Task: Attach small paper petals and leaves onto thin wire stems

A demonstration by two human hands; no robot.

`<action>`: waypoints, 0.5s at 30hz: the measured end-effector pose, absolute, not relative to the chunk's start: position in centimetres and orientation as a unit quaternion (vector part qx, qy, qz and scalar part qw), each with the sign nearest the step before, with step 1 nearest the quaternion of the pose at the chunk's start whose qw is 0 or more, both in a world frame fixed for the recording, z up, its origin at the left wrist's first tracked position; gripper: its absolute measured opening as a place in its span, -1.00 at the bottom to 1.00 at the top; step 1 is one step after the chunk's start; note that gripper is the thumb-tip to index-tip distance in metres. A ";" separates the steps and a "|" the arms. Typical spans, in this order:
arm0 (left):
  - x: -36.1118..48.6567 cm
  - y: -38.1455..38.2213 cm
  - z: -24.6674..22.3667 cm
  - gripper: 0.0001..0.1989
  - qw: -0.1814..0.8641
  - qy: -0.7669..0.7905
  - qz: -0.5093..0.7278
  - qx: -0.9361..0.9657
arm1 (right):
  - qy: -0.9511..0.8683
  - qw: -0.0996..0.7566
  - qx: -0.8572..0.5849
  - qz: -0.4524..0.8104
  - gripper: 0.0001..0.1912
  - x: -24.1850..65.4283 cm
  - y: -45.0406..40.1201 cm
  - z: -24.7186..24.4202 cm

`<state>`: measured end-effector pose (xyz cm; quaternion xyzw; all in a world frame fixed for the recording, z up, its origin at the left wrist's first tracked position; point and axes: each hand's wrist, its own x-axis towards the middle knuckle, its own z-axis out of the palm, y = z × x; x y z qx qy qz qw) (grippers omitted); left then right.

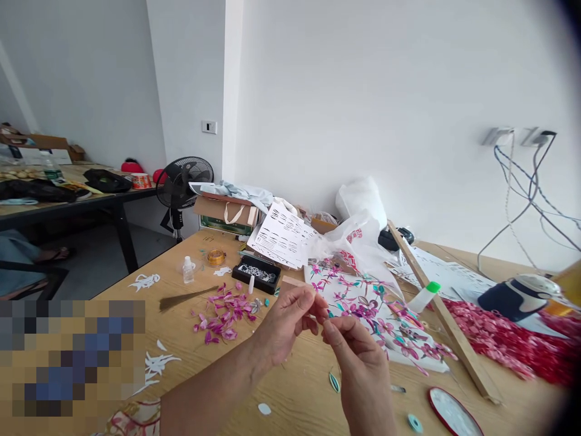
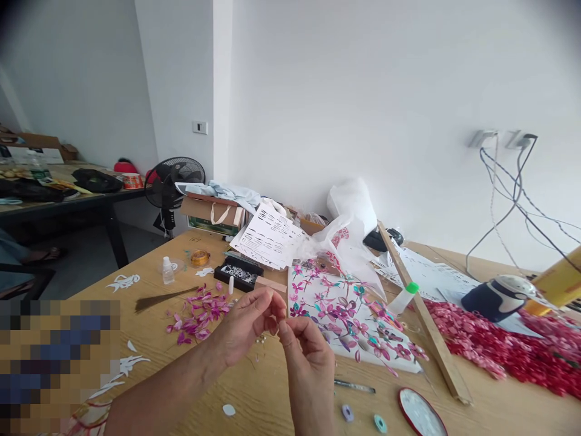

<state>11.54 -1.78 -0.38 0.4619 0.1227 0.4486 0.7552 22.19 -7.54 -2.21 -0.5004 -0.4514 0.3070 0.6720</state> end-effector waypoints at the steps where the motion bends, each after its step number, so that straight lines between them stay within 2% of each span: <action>1: 11.6 -1.9 -0.4 -0.65 0.753 0.128 0.445 0.468 | -0.463 0.667 -0.507 0.290 -0.84 22.2 -7.6 -2.2; 15: 11.9 -2.0 -0.4 -0.80 0.715 0.172 0.476 0.482 | -0.560 0.581 -0.579 0.117 -0.82 21.9 -7.6 -2.2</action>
